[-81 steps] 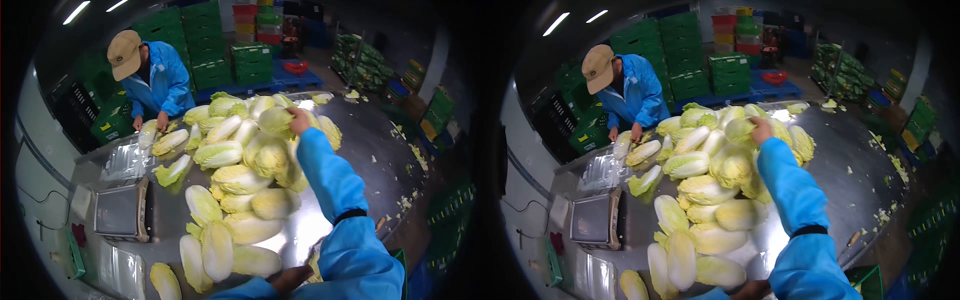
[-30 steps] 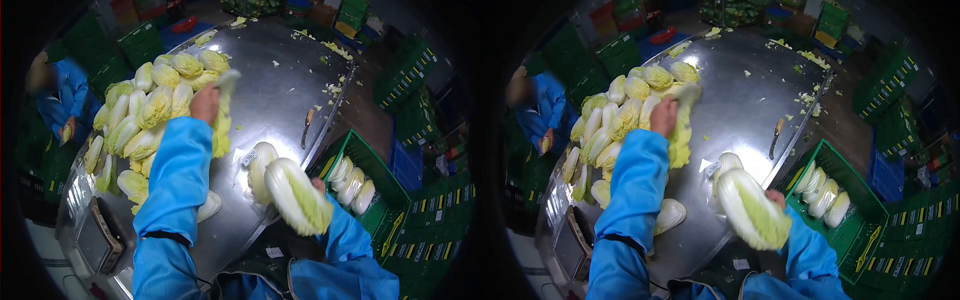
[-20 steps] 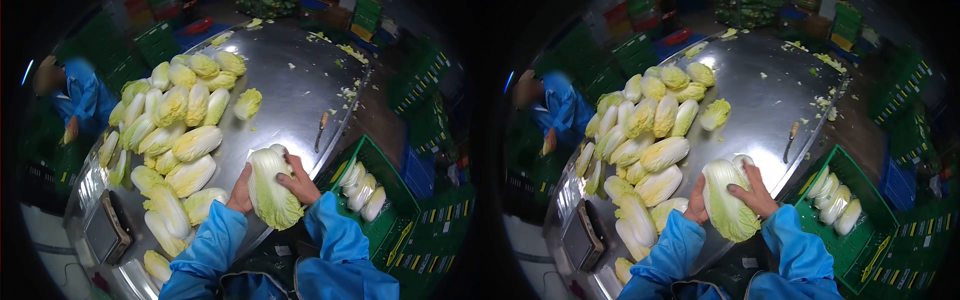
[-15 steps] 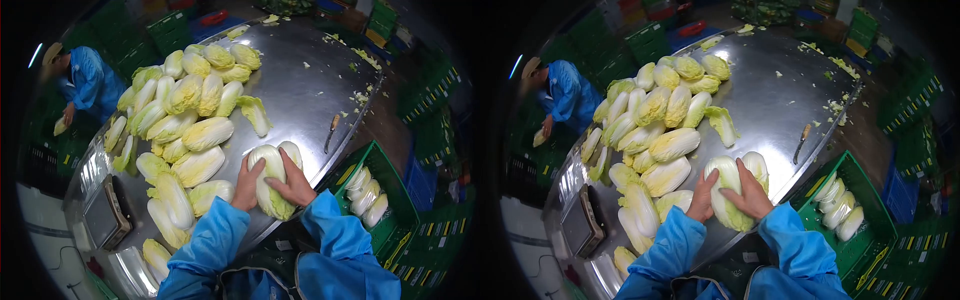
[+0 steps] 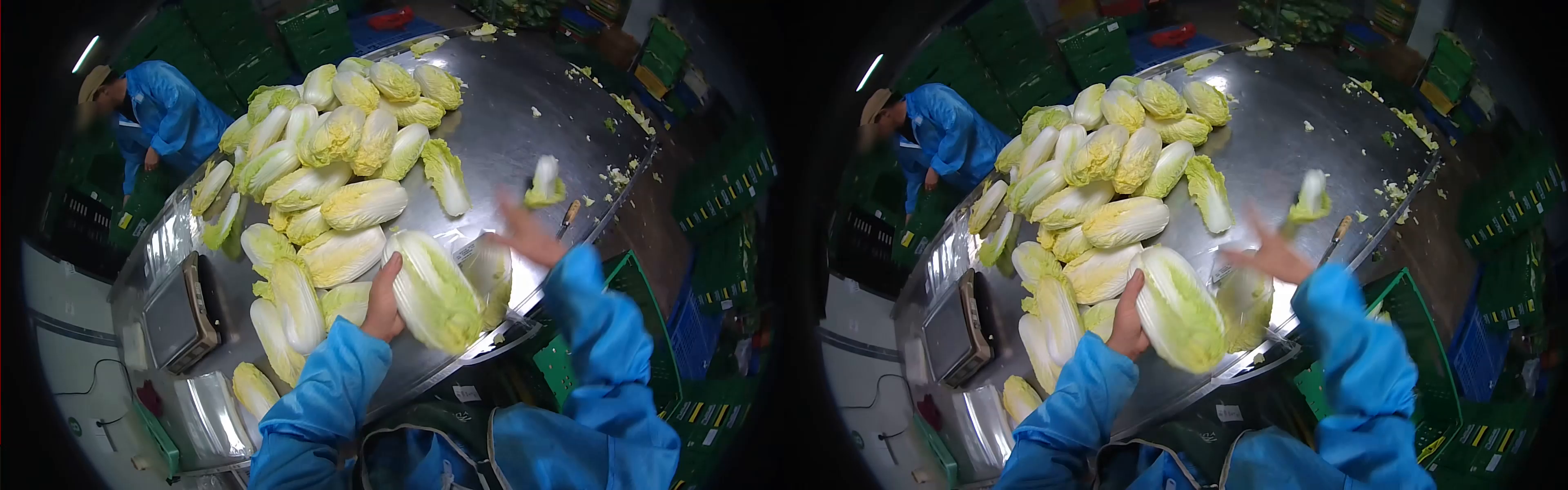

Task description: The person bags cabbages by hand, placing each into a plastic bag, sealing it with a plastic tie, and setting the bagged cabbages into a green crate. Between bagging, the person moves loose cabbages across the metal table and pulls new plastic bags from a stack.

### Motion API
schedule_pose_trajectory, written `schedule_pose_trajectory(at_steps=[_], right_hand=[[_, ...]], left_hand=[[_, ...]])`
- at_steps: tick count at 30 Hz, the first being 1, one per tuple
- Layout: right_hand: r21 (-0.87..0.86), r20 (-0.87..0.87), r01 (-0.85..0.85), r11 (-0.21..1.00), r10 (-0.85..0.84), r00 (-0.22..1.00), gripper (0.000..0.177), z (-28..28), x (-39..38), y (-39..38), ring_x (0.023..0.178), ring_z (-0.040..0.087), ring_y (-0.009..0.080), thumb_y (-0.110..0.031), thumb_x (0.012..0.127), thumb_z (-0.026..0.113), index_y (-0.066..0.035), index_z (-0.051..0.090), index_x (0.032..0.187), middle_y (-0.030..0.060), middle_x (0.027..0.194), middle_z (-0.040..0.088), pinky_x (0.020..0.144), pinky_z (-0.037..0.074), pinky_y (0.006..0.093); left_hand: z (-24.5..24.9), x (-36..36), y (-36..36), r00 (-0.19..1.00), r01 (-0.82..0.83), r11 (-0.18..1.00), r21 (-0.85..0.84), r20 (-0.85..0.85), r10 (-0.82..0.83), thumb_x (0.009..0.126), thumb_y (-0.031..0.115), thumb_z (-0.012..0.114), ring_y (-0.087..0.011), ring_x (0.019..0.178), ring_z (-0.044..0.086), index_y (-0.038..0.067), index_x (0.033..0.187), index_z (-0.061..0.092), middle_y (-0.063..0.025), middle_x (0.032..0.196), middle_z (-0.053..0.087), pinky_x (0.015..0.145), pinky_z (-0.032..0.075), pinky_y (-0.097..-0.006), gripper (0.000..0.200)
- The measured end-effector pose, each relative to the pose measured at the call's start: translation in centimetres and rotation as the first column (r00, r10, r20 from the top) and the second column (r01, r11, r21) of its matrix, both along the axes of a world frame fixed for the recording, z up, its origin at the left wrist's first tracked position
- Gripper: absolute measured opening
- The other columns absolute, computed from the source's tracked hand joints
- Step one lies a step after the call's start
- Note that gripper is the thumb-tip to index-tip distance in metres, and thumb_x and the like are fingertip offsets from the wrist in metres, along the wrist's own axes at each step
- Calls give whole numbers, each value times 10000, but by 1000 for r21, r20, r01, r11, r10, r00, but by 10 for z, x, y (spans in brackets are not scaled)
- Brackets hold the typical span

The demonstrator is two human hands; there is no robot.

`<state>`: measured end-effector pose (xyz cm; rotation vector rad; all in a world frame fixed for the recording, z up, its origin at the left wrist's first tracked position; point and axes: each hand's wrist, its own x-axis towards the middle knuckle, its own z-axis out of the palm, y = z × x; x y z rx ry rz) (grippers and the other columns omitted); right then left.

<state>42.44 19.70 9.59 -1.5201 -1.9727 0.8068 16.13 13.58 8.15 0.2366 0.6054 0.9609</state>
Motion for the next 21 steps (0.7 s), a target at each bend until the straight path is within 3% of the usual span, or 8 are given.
schedule_pose_trajectory(at_steps=[1,3,6,8,13,15,17,21], right_hand=[[-393,-356,-171,903,23,934,855,-4,-29,-26,1151,491,250,-318,784,705,60,225,1383,172,1219,519,999,362,330],[-341,-703,-206,917,-103,704,822,3,-75,-67,1154,488,242,-285,784,708,64,249,1370,173,1229,511,990,370,328],[-370,-667,-173,913,-131,734,793,-4,-66,-74,1148,494,239,-256,781,708,68,270,1357,177,1234,508,984,374,327],[-301,-601,-110,947,-99,793,789,2,-61,-80,1146,498,252,-250,773,713,70,279,1349,191,1229,510,978,378,330],[123,-101,132,984,-120,988,821,27,-68,-94,1173,478,327,-242,741,732,68,271,1346,267,1273,449,976,381,348],[55,-138,144,988,-135,981,818,24,-64,-97,1214,439,312,-230,749,724,64,259,1355,256,1308,414,998,363,353],[-141,-530,90,986,-152,835,809,8,-53,-101,1220,430,284,-213,758,717,60,252,1361,234,1308,420,1012,350,353],[-194,-535,88,977,-181,825,791,-2,-24,-109,1184,458,242,-193,764,721,31,270,1374,176,1280,463,1008,349,328]], left_hand=[[-4,10,4,990,-95,993,67,-98,102,923,349,487,-258,1024,583,2,1224,483,-147,1138,588,915,448,-381,460],[-15,17,12,962,-179,973,143,-184,204,934,332,477,-240,1005,588,0,1217,487,-137,1121,594,899,453,-368,436],[-17,0,17,861,79,952,295,-502,84,938,309,487,-189,970,585,8,1223,473,-112,1101,588,809,490,-320,415],[0,-9,14,615,435,882,181,-776,-144,932,324,501,-167,964,576,16,1230,455,-105,1103,581,729,507,-275,431],[-15,28,-10,827,210,971,112,-551,-115,937,316,506,-134,1002,571,53,1245,466,-64,1109,595,806,480,-293,406],[-17,34,-8,851,121,913,390,-515,107,888,203,593,-144,934,582,-4,1195,449,-115,1074,599,715,514,-263,398],[-3,28,-8,853,159,927,341,-519,45,879,161,605,-149,844,594,-21,1174,454,-107,985,623,709,501,-273,378],[-11,7,10,564,498,790,357,-825,18,845,252,636,-167,755,600,3,1049,554,-122,854,642,677,473,-319,332]])
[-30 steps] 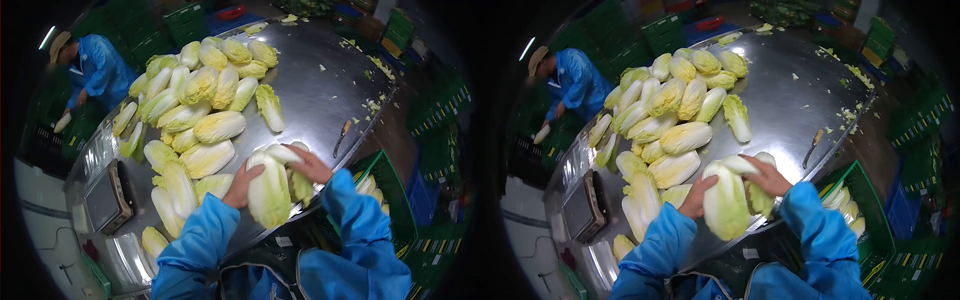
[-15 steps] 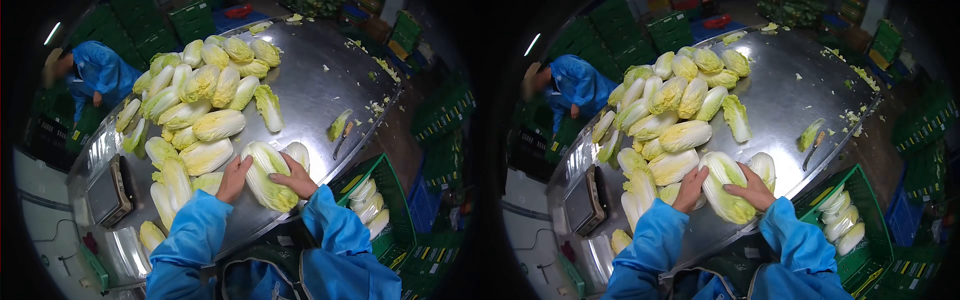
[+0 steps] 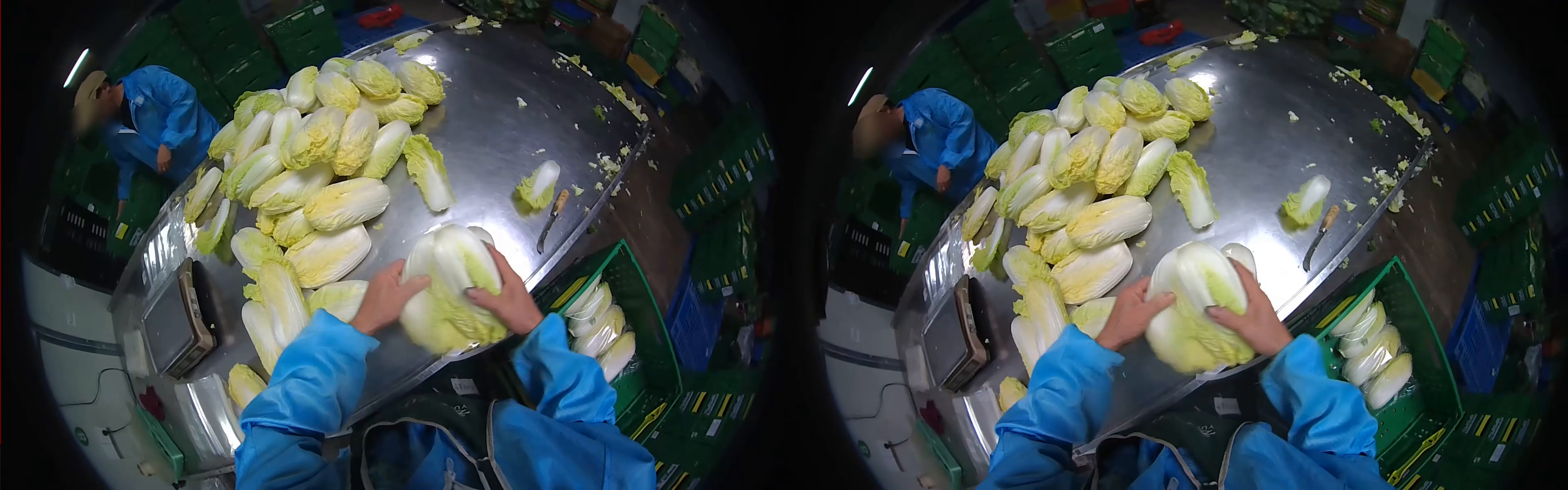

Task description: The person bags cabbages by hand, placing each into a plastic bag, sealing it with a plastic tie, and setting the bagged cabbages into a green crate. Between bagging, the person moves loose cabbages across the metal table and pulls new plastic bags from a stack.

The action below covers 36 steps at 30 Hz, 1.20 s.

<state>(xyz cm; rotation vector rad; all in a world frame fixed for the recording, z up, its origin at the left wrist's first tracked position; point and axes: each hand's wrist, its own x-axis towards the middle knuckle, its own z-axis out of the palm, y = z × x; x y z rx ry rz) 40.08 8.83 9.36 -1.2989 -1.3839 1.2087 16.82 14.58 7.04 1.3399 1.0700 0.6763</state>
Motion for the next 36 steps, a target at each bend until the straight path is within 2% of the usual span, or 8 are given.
schedule_pose_trajectory(at_steps=[3,7,10,14,20,26,34,36], right_hand=[[-182,-164,-164,970,135,977,754,32,49,-7,1169,463,200,-169,753,726,8,320,1364,121,1262,484,1001,349,314],[-456,-557,-341,822,36,830,835,23,76,-42,1148,492,196,-212,690,768,17,325,1360,114,1262,493,989,371,314],[-477,-694,-296,828,-148,704,903,9,67,-99,1146,512,217,-238,649,790,27,305,1363,127,1256,504,988,389,324],[-621,-692,-279,732,-346,633,781,-9,60,-166,1145,513,216,-185,757,690,13,268,1383,133,1281,480,972,407,328],[-708,-610,-140,692,-500,615,655,-31,12,-164,1137,514,221,-142,819,613,-4,287,1371,134,1274,479,1002,379,343],[-455,-433,35,890,-256,864,651,-30,-24,-95,1138,499,222,-78,797,630,6,313,1359,145,1239,500,957,412,339],[-441,-558,323,838,-537,632,582,-77,-71,-54,1033,552,209,-111,793,669,57,402,1282,169,1149,548,865,461,313],[-3,-13,449,893,-449,893,560,-93,-71,-50,1005,562,211,-146,789,693,68,443,1242,175,1094,571,856,457,297]], left_hand=[[30,-16,35,889,363,896,257,-384,-250,812,322,631,-273,731,608,48,941,601,-167,804,616,661,457,-389,305],[53,21,156,778,185,751,634,-562,283,833,279,593,-415,688,578,10,980,506,-241,761,603,616,455,-467,319],[76,44,168,662,140,517,844,-468,586,730,429,700,-380,1264,359,79,1412,214,-234,1371,362,985,325,-527,908],[34,54,49,858,354,671,651,-512,44,634,497,748,-358,1360,180,83,1446,98,-177,1474,182,1073,113,-578,1120],[-56,46,-78,858,-27,672,740,-328,396,670,298,757,-314,1121,476,62,1190,511,-160,1248,465,926,350,-504,621],[-49,34,-63,986,-52,727,684,-82,147,753,54,646,-259,580,565,47,779,594,-92,690,552,522,449,-335,59],[-26,23,-44,993,38,642,766,-104,64,757,73,660,-289,604,555,29,798,590,-121,720,554,525,442,-354,92],[-27,28,-42,981,188,481,856,-146,-124,762,102,661,-291,618,558,39,793,592,-119,717,553,534,442,-359,98]])
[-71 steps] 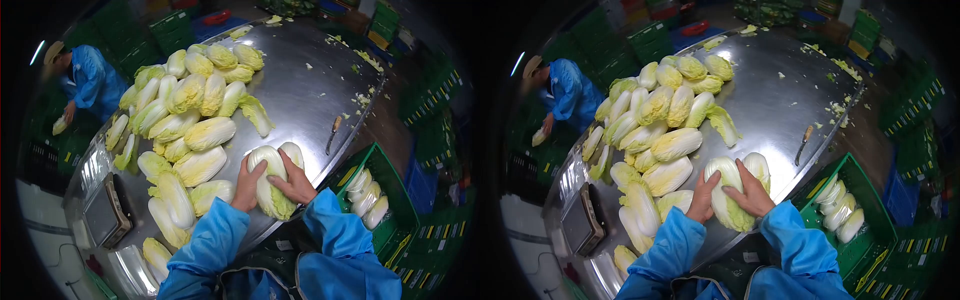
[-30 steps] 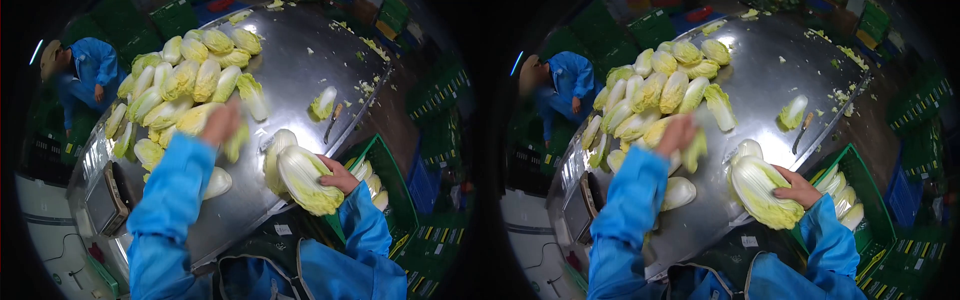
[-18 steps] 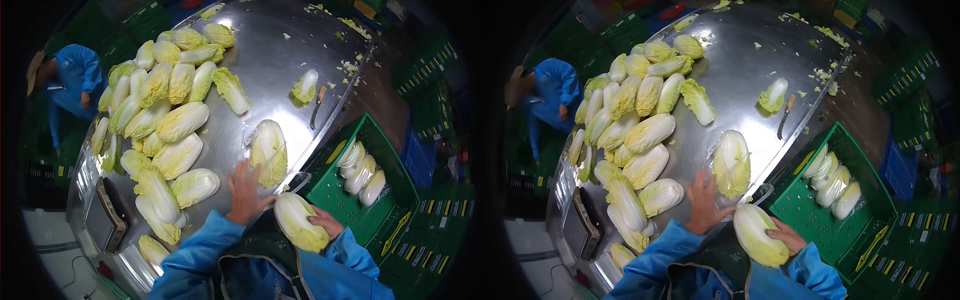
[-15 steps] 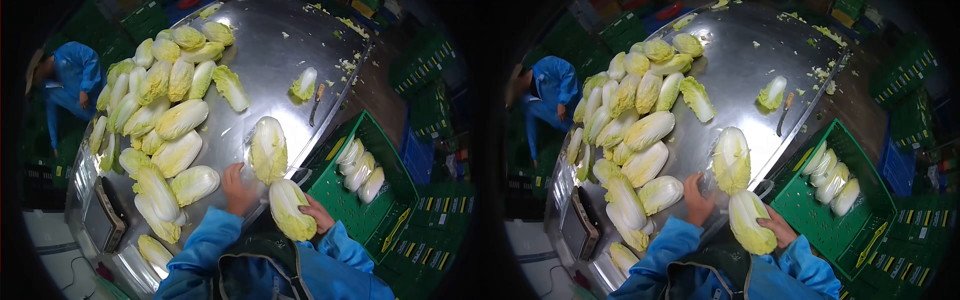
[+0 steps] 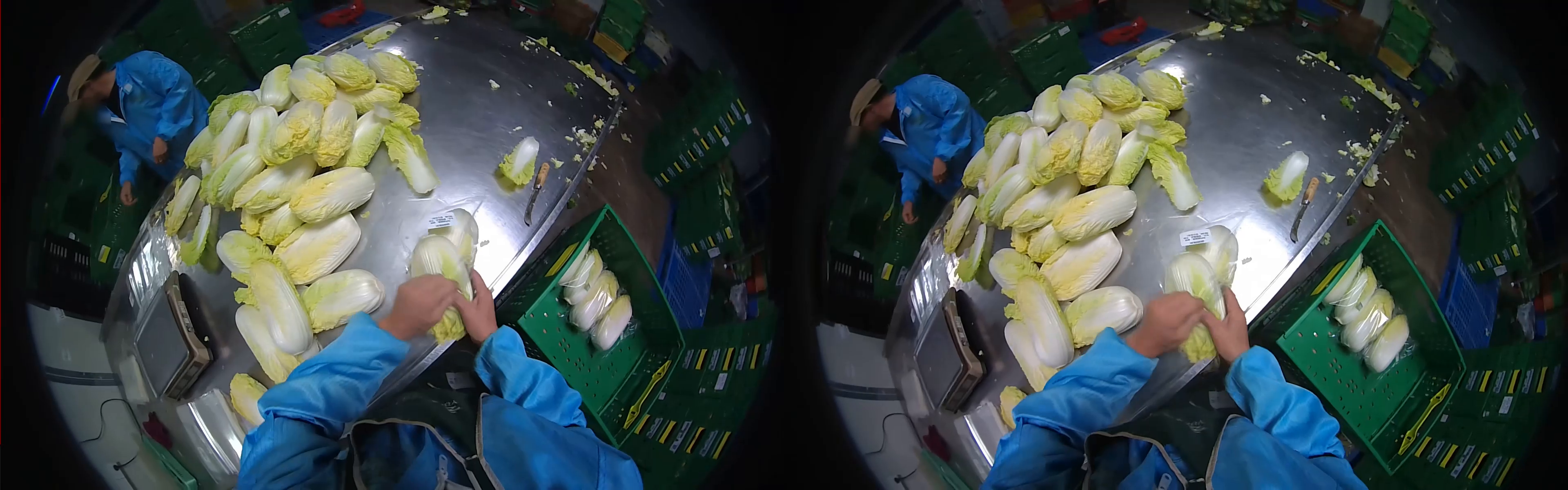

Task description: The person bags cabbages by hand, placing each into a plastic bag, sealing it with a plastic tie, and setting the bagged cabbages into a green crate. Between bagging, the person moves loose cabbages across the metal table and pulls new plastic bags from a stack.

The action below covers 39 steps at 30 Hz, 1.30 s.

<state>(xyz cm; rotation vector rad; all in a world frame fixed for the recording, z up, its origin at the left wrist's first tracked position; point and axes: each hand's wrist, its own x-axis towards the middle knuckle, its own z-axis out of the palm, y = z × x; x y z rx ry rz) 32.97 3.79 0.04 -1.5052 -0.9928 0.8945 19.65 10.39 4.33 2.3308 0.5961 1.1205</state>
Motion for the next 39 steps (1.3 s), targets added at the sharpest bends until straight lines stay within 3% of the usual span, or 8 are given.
schedule_pose_trajectory(at_steps=[5,9,15,24,26,28,32,39], right_hand=[[-236,-794,293,927,-358,492,518,10,-4,24,973,566,204,-88,796,664,75,440,1234,155,1042,589,852,451,287],[154,136,112,982,-133,982,628,-1,-24,16,1228,388,332,-149,837,593,1,289,1366,211,1366,353,1018,310,408],[99,838,-159,982,4,546,760,-17,-26,24,1328,231,393,-274,765,645,-11,284,1380,235,1426,262,1046,188,527],[-210,784,-307,928,347,514,801,-29,-35,16,1332,205,409,-346,738,672,-92,295,1398,235,1416,270,1068,173,523],[-113,742,-383,917,335,581,846,-10,8,-12,1319,236,415,-334,693,716,-78,308,1388,250,1413,259,1058,166,556],[-93,789,-187,978,187,585,859,5,31,-20,1320,227,417,-296,675,739,-64,309,1381,246,1412,257,1056,177,554],[-169,804,-76,983,182,566,881,-16,22,-2,1317,220,418,-236,651,764,-38,301,1374,243,1414,241,1043,234,523],[-33,708,-136,990,120,696,825,-6,29,-18,1248,351,409,-134,697,723,43,263,1358,259,1365,334,1038,303,444]], left_hand=[[16,13,-12,998,-44,994,-103,-39,40,767,126,659,-286,613,553,55,781,584,-106,702,525,534,436,-360,104],[29,10,0,1000,11,987,-159,14,-9,789,126,634,-310,597,553,48,791,582,-117,702,543,528,436,-376,94],[4,-14,-28,992,38,976,-213,-108,-63,822,147,604,-338,646,580,31,820,587,-148,765,581,553,451,-391,117],[-20,-46,-58,987,7,835,-551,-128,-93,833,144,610,-260,682,603,20,820,597,-156,758,588,614,459,-345,126],[-24,-56,-60,993,109,689,-716,54,-102,865,196,590,-186,781,583,41,903,563,-100,844,593,655,453,-318,161],[-46,-57,-70,832,-51,17,-999,-33,554,876,209,575,-140,854,548,74,1078,479,-57,1001,558,709,440,-294,261],[-44,-20,-71,950,-14,-211,-977,-78,301,850,244,615,-127,802,552,79,1127,447,-45,965,557,692,450,-283,363],[-59,-43,-55,850,174,-87,-981,105,517,842,195,617,-117,694,534,77,965,486,-54,808,551,618,412,-264,215]])
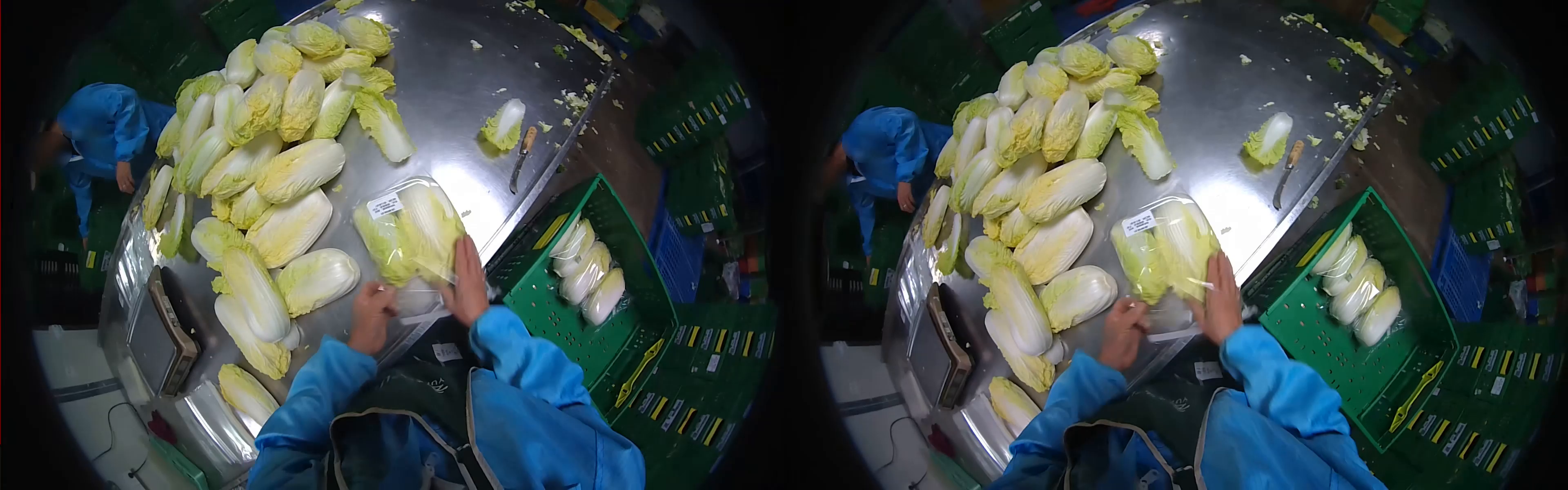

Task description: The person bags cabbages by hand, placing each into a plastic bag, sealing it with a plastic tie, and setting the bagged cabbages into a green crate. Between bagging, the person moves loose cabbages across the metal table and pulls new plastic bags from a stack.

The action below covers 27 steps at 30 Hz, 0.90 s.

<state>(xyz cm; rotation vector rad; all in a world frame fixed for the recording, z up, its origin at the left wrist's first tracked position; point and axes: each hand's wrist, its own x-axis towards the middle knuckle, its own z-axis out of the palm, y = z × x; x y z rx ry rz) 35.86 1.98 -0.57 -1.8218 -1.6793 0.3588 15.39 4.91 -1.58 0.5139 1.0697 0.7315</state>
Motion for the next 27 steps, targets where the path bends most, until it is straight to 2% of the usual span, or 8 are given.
schedule_pose_trajectory(at_steps=[5,6,9,13,15,16,22,27], right_hand=[[-224,-365,-419,880,323,873,579,6,18,-86,1195,440,367,-82,741,670,27,420,1251,251,1314,404,972,384,396],[-265,-504,-489,831,313,805,496,2,25,-92,1153,484,354,-74,751,657,20,473,1203,245,1273,446,932,418,385],[-66,-303,133,989,-147,941,310,41,18,-52,834,612,324,-87,772,634,30,551,1047,194,907,597,707,479,401],[65,-73,124,990,-119,990,250,22,21,-34,699,611,345,-90,783,626,27,563,994,167,755,606,640,482,402],[-418,-205,-52,907,-39,978,224,-3,31,-38,594,598,314,-107,795,624,47,569,947,166,682,600,588,480,384],[-524,-523,-124,843,-203,828,189,-11,30,-30,491,566,237,-127,813,612,55,592,861,122,612,600,522,468,355],[-403,-733,-75,912,-272,623,134,92,49,-11,467,479,92,-108,857,568,15,591,811,21,628,531,433,379,245],[-551,-646,-71,831,-372,667,105,25,55,-80,486,486,101,-89,859,582,-6,575,796,20,624,523,437,388,250]], left_hand=[[34,-11,-26,961,-209,955,-211,-227,160,842,166,615,-111,726,529,51,1128,449,-42,839,552,624,447,-264,350],[26,-13,-37,960,-53,994,-92,-280,26,842,179,625,-97,721,531,50,1098,482,-38,842,569,639,441,-246,320],[-1,-19,-49,934,72,997,-43,-347,-82,842,184,636,-75,676,529,50,1012,549,-30,818,594,615,427,-213,233],[-2,-19,-49,938,-33,999,-36,-346,18,861,189,607,-62,541,501,59,822,602,-16,693,589,500,396,-186,136],[2,-24,-43,939,-21,999,-27,-345,11,868,221,594,-62,525,481,48,822,608,-10,670,568,489,380,-190,180],[8,-25,-35,941,-12,1000,-20,-338,4,875,253,581,-61,509,462,38,821,614,-4,647,548,479,364,-195,224],[81,-53,-12,949,-61,953,297,-279,148,881,269,574,-63,465,395,50,740,619,-2,589,511,425,268,-225,264],[0,-64,-127,952,27,1000,-13,-304,-30,885,252,587,-54,493,413,64,814,648,3,605,519,462,311,-210,210]])
